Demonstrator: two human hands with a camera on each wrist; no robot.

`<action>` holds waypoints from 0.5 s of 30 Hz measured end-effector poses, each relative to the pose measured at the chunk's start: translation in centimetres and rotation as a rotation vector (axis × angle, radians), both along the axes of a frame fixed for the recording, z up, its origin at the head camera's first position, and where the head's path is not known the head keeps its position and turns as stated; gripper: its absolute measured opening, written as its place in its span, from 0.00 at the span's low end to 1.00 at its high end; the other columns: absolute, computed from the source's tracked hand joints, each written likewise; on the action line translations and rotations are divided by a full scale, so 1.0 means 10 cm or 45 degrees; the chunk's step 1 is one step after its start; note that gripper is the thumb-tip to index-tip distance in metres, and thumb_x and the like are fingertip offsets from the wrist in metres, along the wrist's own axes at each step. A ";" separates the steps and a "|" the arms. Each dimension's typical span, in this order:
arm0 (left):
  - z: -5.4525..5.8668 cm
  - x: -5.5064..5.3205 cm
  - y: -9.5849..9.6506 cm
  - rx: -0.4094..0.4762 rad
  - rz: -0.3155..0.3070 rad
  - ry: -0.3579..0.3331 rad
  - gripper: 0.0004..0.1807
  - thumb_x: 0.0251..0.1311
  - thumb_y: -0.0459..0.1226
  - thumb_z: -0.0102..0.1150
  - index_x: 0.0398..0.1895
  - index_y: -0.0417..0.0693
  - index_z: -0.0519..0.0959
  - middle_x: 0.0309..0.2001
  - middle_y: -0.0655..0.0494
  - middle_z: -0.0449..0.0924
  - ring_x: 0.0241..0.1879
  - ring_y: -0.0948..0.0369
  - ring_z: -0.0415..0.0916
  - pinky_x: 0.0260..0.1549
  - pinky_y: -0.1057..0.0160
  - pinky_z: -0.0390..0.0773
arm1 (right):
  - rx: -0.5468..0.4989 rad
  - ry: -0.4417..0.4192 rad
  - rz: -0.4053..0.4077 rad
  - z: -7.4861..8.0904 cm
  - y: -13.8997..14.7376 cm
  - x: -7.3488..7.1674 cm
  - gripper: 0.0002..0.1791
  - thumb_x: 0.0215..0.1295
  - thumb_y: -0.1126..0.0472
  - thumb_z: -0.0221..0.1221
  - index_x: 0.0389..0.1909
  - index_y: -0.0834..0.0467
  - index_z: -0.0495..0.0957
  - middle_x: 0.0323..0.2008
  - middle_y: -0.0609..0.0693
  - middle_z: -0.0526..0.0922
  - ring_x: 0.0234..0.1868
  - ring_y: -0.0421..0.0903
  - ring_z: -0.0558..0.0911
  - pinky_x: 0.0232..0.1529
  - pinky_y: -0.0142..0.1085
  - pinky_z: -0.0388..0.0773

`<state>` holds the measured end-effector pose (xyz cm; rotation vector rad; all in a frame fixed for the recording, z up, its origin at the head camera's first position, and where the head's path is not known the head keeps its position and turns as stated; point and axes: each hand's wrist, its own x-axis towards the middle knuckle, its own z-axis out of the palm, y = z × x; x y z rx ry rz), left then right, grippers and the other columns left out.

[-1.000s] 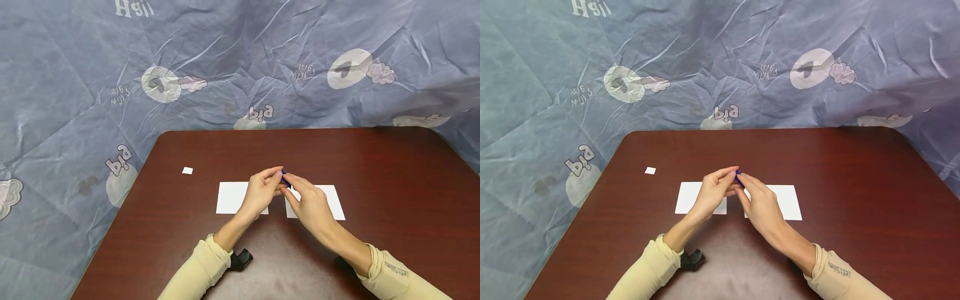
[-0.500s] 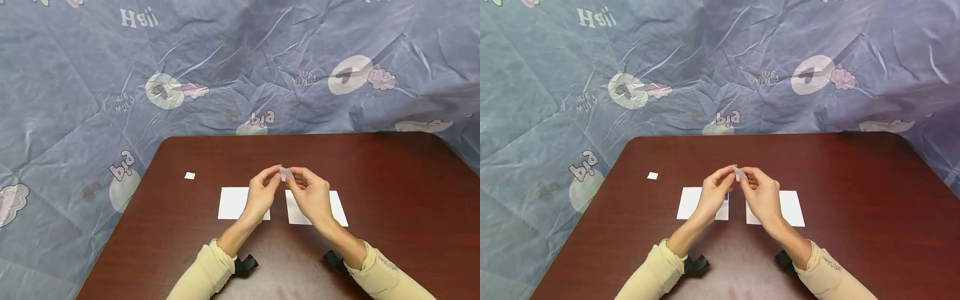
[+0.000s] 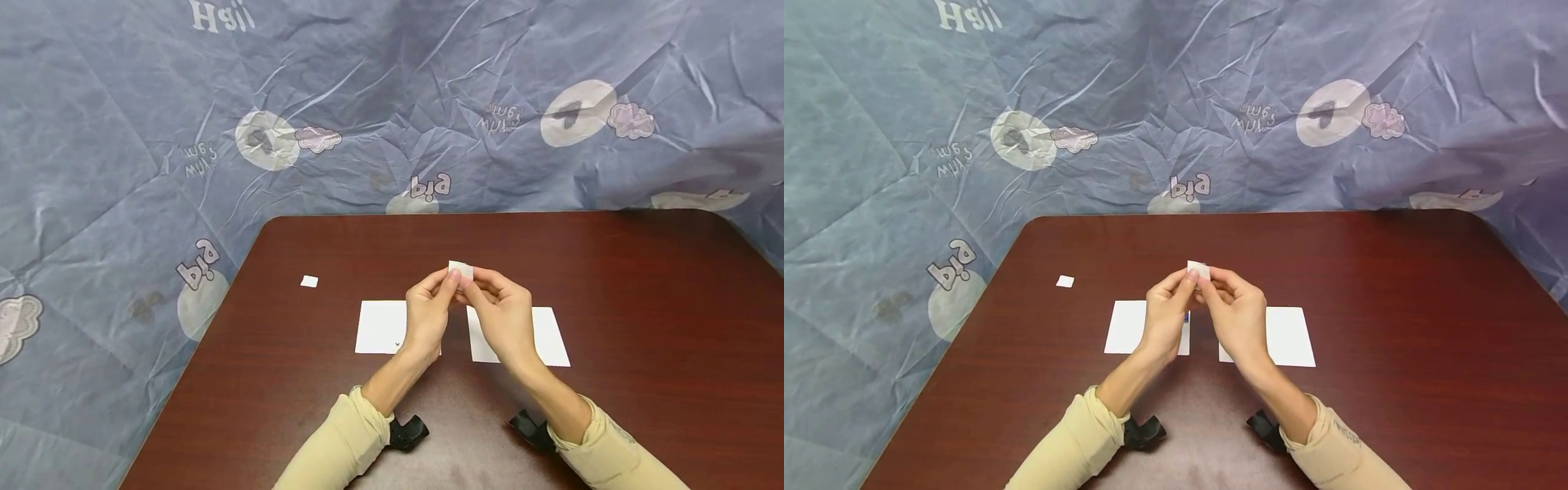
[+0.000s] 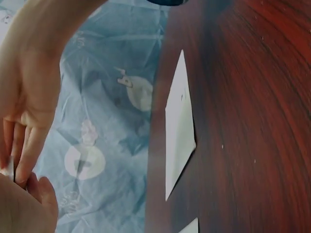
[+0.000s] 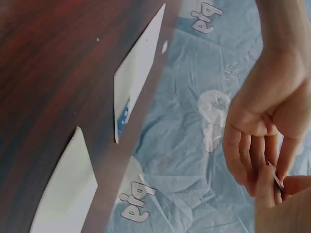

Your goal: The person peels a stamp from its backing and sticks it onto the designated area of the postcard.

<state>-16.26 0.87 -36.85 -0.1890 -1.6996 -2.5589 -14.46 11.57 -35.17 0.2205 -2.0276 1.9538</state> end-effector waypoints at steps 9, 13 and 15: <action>0.07 -0.08 -0.17 -0.214 -0.098 0.108 0.13 0.64 0.28 0.56 0.49 0.27 0.78 0.38 0.37 0.82 0.27 0.64 0.80 0.31 0.63 0.81 | 0.240 -0.002 -0.012 0.08 0.15 0.03 0.12 0.66 0.65 0.59 0.46 0.68 0.80 0.37 0.60 0.83 0.32 0.40 0.83 0.36 0.30 0.79; 0.12 -0.10 -0.21 -0.266 -0.145 0.134 0.14 0.65 0.27 0.54 0.51 0.28 0.77 0.38 0.39 0.82 0.27 0.64 0.79 0.30 0.64 0.81 | 0.268 0.016 0.047 0.09 0.21 0.02 0.10 0.65 0.65 0.60 0.44 0.67 0.81 0.33 0.59 0.84 0.30 0.39 0.84 0.35 0.31 0.79; 0.14 -0.10 -0.22 -0.261 -0.156 0.131 0.14 0.65 0.26 0.54 0.51 0.28 0.77 0.37 0.42 0.81 0.26 0.64 0.80 0.30 0.64 0.81 | 0.301 0.014 0.066 0.09 0.22 0.01 0.10 0.66 0.65 0.60 0.43 0.66 0.81 0.31 0.58 0.85 0.30 0.39 0.84 0.35 0.30 0.79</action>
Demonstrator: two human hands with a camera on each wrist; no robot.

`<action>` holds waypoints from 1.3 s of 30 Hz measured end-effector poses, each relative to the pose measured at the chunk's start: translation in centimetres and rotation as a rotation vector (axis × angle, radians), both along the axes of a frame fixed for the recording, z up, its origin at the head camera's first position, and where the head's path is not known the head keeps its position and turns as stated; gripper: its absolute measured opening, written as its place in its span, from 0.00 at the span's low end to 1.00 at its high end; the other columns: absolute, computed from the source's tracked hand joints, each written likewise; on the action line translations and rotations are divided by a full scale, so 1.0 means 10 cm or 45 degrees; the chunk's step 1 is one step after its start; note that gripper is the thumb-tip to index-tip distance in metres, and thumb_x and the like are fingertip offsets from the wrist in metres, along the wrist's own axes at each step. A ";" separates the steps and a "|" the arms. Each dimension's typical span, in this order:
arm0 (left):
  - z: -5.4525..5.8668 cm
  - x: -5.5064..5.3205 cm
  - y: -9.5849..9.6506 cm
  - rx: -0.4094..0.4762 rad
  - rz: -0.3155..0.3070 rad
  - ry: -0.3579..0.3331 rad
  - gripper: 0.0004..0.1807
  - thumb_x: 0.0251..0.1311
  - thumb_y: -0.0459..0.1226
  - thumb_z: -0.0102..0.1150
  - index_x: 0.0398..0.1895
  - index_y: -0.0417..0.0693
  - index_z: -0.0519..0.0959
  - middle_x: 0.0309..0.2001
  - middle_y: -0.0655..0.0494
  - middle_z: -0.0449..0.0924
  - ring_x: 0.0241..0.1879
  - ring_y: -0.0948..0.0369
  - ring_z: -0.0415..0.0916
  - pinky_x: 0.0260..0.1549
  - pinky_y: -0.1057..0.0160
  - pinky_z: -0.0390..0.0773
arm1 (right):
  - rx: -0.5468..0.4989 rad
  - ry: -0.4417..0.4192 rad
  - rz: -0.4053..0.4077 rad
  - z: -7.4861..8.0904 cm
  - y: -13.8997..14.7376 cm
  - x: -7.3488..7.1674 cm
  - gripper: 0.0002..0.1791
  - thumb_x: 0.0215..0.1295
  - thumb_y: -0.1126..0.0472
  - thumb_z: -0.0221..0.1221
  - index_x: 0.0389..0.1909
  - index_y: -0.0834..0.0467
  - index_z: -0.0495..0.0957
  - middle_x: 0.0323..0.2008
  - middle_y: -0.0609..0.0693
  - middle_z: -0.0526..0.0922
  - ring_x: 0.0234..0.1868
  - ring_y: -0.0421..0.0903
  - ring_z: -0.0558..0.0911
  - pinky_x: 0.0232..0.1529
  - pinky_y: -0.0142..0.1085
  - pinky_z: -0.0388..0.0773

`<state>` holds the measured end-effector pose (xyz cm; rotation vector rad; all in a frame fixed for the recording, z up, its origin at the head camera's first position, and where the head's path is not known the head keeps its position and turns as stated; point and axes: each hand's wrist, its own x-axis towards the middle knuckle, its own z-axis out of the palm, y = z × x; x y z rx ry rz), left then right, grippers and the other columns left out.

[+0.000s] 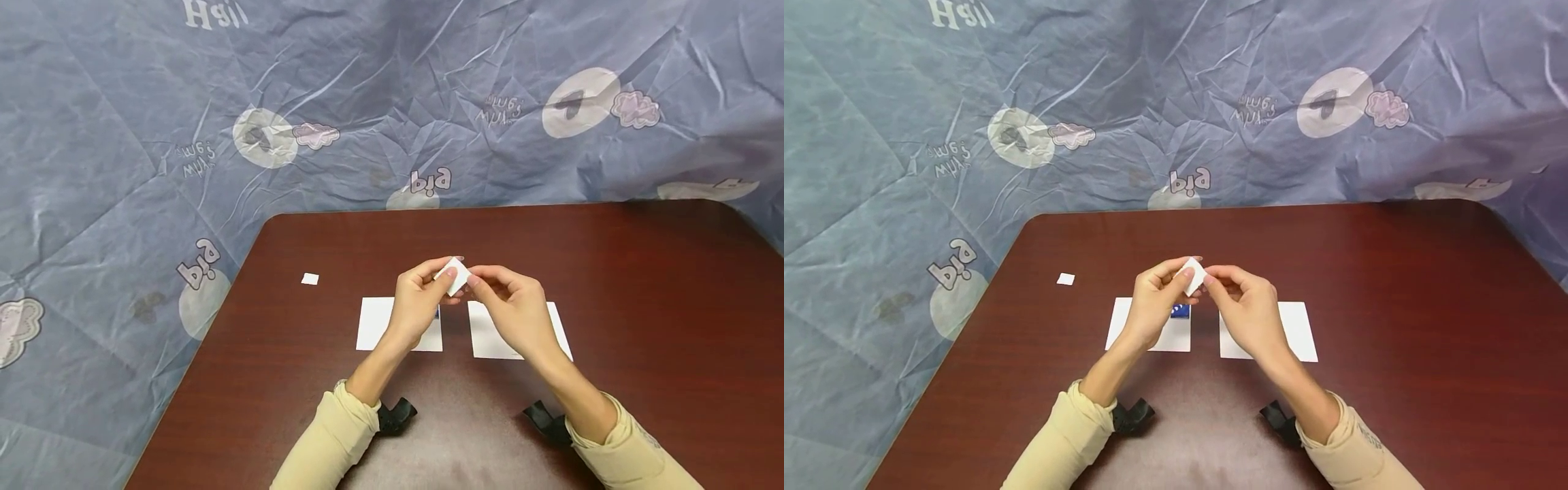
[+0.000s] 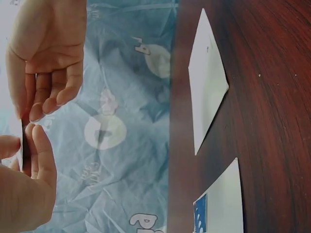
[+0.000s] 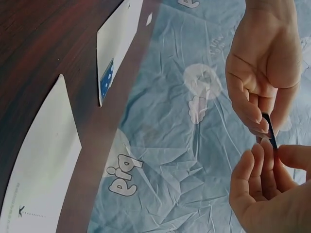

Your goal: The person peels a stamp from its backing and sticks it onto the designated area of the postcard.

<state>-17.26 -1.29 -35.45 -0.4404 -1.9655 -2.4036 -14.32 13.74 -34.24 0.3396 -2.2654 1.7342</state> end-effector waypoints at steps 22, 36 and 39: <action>0.02 0.00 -0.05 -0.228 0.019 0.161 0.10 0.58 0.28 0.63 0.43 0.35 0.83 0.42 0.51 0.84 0.16 0.67 0.55 0.15 0.71 0.57 | -0.090 -0.122 0.070 0.06 0.01 0.01 0.10 0.65 0.67 0.60 0.42 0.70 0.80 0.30 0.58 0.83 0.28 0.41 0.83 0.34 0.37 0.81; -0.05 0.06 0.08 -0.156 0.172 0.248 0.07 0.56 0.27 0.65 0.37 0.32 0.82 0.28 0.45 0.82 0.22 0.66 0.71 0.24 0.72 0.72 | -0.148 0.173 -0.147 -0.07 -0.08 0.01 0.09 0.63 0.69 0.61 0.41 0.69 0.82 0.37 0.54 0.80 0.33 0.40 0.83 0.36 0.31 0.79; -0.03 0.05 0.06 -0.108 0.164 0.219 0.07 0.56 0.27 0.64 0.38 0.31 0.82 0.20 0.54 0.78 0.17 0.68 0.61 0.18 0.72 0.63 | -0.158 0.155 -0.093 -0.05 -0.06 0.01 0.10 0.65 0.70 0.58 0.44 0.70 0.81 0.38 0.57 0.82 0.31 0.37 0.83 0.35 0.31 0.79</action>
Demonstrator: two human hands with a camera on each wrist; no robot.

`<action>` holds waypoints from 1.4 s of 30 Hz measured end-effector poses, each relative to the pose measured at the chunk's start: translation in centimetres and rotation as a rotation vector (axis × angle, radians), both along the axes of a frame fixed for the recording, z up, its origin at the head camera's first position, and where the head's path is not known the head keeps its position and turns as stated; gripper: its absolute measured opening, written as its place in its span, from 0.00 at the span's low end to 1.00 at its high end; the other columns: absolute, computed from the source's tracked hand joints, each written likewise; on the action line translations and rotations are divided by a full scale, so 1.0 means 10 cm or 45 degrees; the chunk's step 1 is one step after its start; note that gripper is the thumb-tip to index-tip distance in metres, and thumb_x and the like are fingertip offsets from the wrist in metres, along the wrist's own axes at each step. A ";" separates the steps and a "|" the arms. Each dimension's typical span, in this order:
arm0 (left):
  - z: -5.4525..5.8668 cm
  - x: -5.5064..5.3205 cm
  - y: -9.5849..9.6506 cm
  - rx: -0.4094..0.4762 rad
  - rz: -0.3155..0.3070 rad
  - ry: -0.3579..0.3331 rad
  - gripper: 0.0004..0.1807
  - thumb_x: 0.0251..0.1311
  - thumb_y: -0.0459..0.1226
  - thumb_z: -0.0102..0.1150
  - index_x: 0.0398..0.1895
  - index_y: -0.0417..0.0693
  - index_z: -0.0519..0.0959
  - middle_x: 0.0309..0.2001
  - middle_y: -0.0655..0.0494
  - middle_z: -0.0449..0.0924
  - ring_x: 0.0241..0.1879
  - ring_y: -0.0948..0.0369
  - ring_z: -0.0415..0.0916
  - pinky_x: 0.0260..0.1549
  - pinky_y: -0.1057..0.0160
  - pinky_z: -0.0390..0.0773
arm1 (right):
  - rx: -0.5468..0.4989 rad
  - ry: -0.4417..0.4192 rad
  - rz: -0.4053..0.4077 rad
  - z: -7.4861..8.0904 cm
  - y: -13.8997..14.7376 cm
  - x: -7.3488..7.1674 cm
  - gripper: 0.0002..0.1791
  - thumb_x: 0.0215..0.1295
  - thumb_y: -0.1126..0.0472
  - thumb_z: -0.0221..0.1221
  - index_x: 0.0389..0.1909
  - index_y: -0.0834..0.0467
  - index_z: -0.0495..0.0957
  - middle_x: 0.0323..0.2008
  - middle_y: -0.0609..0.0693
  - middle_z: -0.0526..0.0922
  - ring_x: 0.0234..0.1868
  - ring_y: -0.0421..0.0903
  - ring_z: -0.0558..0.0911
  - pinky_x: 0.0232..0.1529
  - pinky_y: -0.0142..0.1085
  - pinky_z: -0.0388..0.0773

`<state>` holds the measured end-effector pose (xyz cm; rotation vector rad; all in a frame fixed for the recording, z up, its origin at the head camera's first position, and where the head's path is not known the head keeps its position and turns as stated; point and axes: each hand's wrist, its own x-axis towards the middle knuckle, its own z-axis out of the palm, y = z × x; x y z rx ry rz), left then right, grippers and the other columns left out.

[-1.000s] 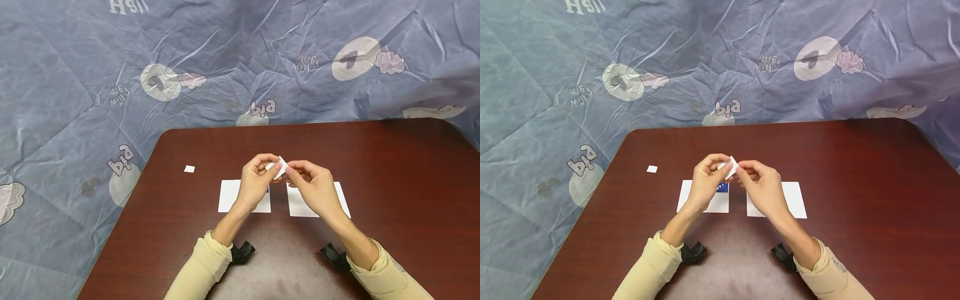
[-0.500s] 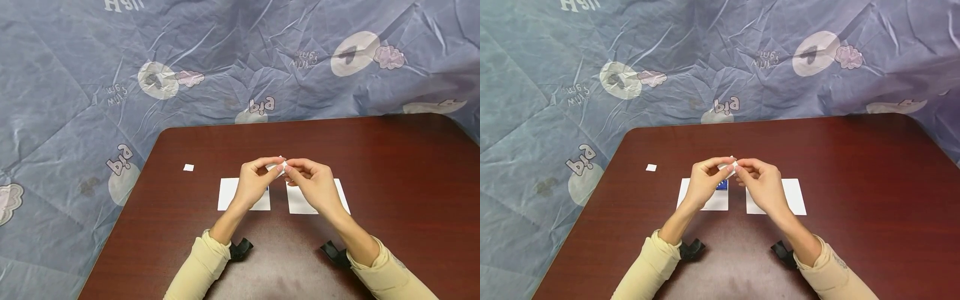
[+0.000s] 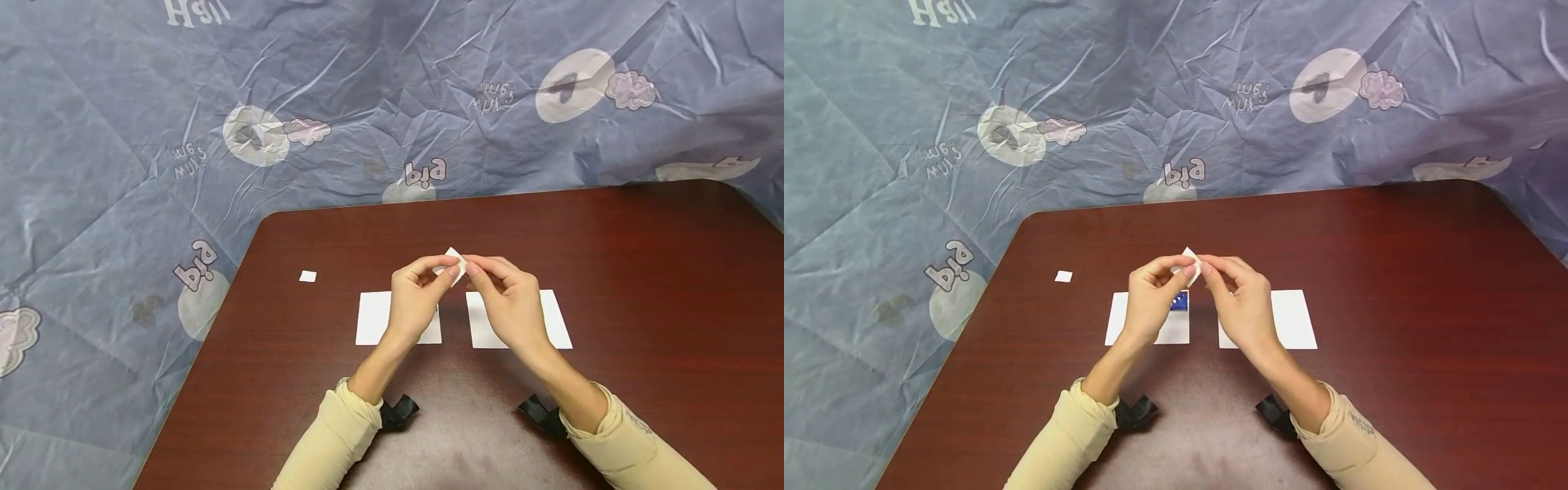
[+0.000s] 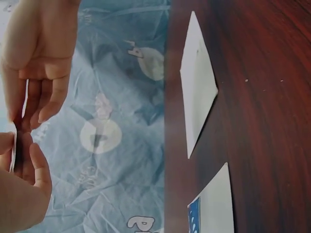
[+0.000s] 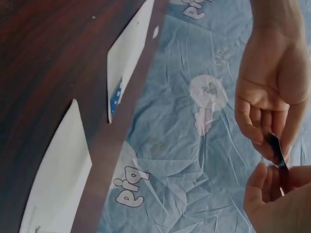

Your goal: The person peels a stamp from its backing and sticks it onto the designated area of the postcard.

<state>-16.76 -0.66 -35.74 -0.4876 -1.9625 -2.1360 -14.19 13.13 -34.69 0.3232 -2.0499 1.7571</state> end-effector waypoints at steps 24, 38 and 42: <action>0.02 -0.03 -0.05 -0.059 -0.083 0.001 0.08 0.56 0.26 0.63 0.39 0.31 0.82 0.28 0.58 0.81 0.18 0.67 0.62 0.18 0.71 0.62 | 0.006 -0.136 0.065 0.03 0.07 -0.04 0.09 0.64 0.67 0.61 0.41 0.69 0.81 0.35 0.59 0.84 0.29 0.38 0.84 0.33 0.35 0.80; -0.01 0.01 0.04 -0.054 -0.030 -0.025 0.09 0.57 0.32 0.65 0.40 0.35 0.83 0.25 0.54 0.80 0.17 0.68 0.66 0.18 0.70 0.63 | -0.088 -0.087 -0.025 0.01 0.01 -0.03 0.07 0.61 0.71 0.62 0.39 0.70 0.82 0.34 0.60 0.84 0.28 0.38 0.84 0.31 0.36 0.81; -0.01 0.02 0.07 -0.008 -0.009 -0.004 0.07 0.57 0.29 0.65 0.38 0.33 0.81 0.23 0.53 0.77 0.16 0.68 0.64 0.17 0.71 0.61 | -0.238 -0.151 0.007 0.02 -0.05 0.02 0.08 0.61 0.73 0.60 0.40 0.73 0.81 0.31 0.54 0.85 0.26 0.42 0.84 0.29 0.35 0.80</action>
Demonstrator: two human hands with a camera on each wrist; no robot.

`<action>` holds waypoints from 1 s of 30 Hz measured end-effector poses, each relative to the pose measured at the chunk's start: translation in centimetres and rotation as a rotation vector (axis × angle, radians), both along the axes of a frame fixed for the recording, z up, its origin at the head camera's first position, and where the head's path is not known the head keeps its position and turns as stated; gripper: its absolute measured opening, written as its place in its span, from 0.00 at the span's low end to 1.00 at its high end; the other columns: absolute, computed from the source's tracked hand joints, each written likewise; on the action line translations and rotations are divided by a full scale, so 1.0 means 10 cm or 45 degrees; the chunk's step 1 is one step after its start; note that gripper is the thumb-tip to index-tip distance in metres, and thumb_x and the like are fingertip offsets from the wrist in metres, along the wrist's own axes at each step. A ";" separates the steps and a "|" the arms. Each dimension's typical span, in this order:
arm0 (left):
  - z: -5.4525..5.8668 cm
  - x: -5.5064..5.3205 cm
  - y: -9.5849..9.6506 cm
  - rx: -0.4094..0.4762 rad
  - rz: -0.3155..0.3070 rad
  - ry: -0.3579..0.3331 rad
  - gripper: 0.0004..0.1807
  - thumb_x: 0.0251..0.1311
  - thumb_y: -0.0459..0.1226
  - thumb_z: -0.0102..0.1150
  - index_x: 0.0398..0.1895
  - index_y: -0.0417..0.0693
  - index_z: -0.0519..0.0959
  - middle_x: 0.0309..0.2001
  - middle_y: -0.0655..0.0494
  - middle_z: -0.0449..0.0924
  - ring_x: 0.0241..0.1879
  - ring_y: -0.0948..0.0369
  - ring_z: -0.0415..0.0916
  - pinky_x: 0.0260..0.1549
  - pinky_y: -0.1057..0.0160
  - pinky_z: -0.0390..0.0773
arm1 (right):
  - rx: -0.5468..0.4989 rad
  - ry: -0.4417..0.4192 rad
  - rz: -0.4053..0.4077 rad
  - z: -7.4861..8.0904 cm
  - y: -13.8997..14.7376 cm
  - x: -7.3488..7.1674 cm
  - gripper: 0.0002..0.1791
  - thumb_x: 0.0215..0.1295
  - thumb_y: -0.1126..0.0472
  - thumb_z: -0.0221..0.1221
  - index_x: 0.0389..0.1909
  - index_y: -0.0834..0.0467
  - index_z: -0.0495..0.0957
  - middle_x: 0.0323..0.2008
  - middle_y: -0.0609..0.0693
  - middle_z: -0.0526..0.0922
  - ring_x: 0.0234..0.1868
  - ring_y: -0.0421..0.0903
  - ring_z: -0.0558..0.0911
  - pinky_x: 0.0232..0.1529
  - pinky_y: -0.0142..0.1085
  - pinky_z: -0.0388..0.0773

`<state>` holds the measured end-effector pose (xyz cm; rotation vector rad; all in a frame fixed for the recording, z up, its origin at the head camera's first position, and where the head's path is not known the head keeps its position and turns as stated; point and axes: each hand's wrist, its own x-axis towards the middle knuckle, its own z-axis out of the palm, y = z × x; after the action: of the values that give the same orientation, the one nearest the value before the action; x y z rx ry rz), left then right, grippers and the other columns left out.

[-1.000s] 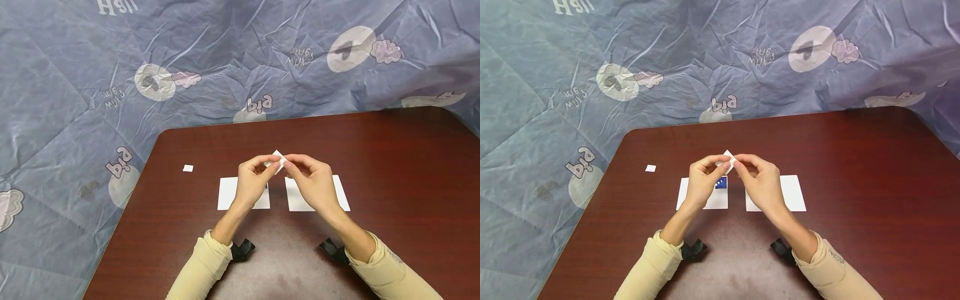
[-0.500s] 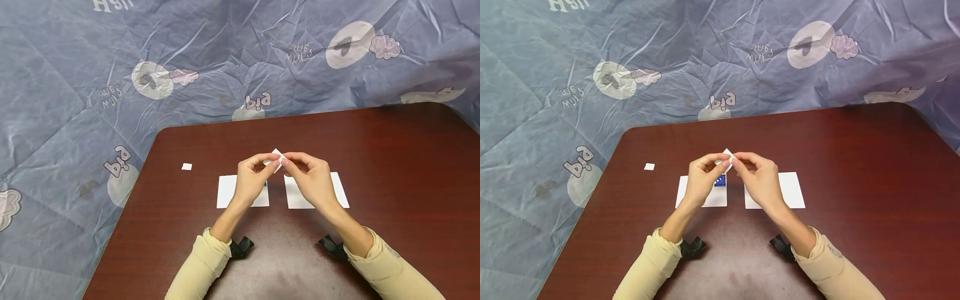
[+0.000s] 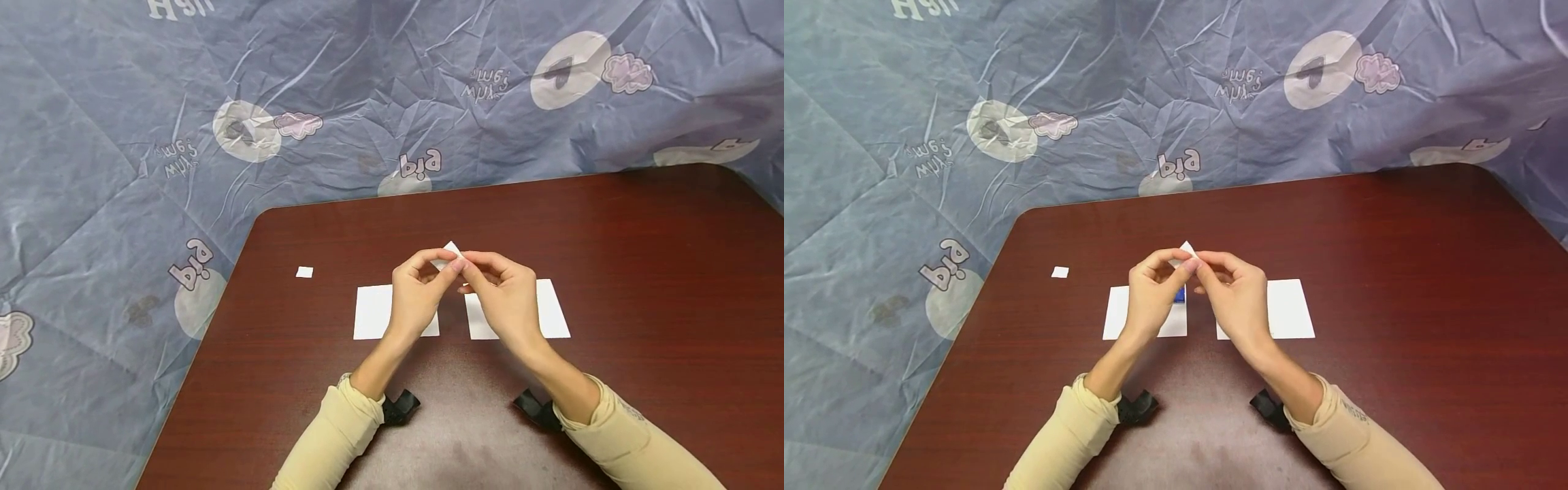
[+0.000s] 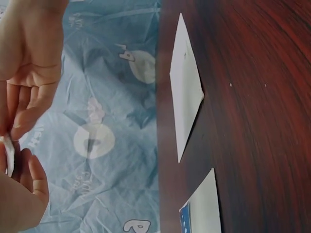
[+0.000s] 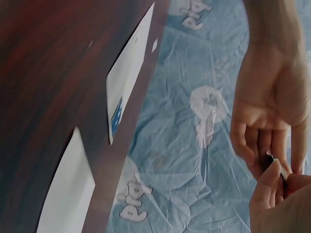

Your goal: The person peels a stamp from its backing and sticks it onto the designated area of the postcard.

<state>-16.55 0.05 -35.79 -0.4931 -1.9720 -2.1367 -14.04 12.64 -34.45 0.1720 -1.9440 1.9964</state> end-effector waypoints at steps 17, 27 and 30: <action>-0.05 0.01 0.00 -0.423 0.180 0.408 0.07 0.68 0.37 0.50 0.38 0.41 0.71 0.35 0.48 0.81 0.31 0.57 0.77 0.29 0.64 0.78 | -0.074 0.004 0.003 0.02 -0.07 0.07 0.08 0.62 0.73 0.60 0.40 0.72 0.80 0.32 0.52 0.86 0.28 0.44 0.85 0.28 0.36 0.80; -0.06 0.01 0.02 -0.712 0.357 0.667 0.11 0.72 0.37 0.43 0.33 0.43 0.74 0.53 0.46 0.75 0.59 0.51 0.66 0.57 0.58 0.64 | 0.233 0.202 -0.185 -0.04 -0.07 0.07 0.06 0.61 0.69 0.63 0.37 0.66 0.84 0.32 0.54 0.86 0.27 0.38 0.83 0.27 0.28 0.78; -0.06 0.02 0.04 -0.716 0.399 0.689 0.11 0.71 0.37 0.45 0.32 0.43 0.74 0.55 0.45 0.71 0.60 0.51 0.63 0.58 0.56 0.61 | 0.281 0.230 -0.230 -0.04 -0.07 0.07 0.06 0.61 0.67 0.64 0.37 0.64 0.85 0.32 0.52 0.86 0.27 0.36 0.82 0.29 0.25 0.77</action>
<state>-16.40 0.43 -36.37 -0.6983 -2.1073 -1.0960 -13.35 11.95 -34.88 0.2148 -1.9830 1.5945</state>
